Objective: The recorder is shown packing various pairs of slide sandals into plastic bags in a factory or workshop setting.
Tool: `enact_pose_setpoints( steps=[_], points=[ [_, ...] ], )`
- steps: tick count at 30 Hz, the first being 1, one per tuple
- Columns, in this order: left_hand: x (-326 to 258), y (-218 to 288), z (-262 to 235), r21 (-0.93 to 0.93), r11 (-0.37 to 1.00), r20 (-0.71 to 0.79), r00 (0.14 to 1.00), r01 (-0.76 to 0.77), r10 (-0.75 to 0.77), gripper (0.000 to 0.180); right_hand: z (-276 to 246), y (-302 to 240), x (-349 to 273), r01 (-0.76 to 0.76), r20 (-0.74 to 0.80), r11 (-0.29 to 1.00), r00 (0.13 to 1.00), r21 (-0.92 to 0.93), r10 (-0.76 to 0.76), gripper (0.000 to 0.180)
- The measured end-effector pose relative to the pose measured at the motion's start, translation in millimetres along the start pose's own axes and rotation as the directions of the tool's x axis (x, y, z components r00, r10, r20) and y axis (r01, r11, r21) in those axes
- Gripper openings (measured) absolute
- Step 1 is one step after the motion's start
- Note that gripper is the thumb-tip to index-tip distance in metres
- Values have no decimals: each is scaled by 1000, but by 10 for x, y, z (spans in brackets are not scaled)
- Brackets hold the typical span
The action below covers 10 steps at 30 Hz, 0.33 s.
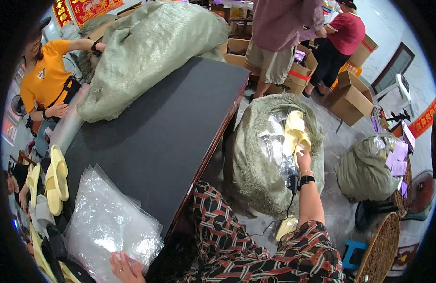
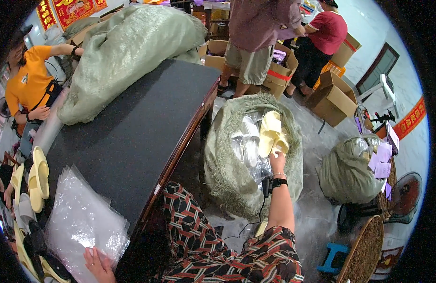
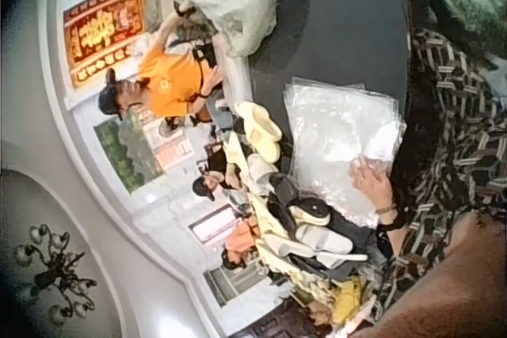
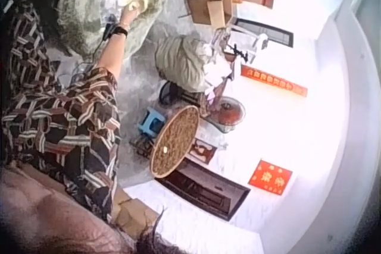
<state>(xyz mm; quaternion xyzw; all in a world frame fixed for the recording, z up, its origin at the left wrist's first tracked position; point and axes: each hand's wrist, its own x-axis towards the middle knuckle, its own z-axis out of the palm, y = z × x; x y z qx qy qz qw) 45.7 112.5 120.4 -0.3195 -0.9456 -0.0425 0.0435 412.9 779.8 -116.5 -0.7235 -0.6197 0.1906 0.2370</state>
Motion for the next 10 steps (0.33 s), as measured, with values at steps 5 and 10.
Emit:
enact_pose_setpoints(
  steps=[5, 10],
  points=[
    [5, -152, 37, 5, 996, 58, 995, 85, -85, 55, 215, -107, 491, 57, 15, 998, 998, -5, -57, 36],
    [185, 97, -234, -58, 956, 216, 939, 287, -268, 62, 547, -1402, 376, 460, -77, 840, 885, 287, -459, 29]
  ],
)
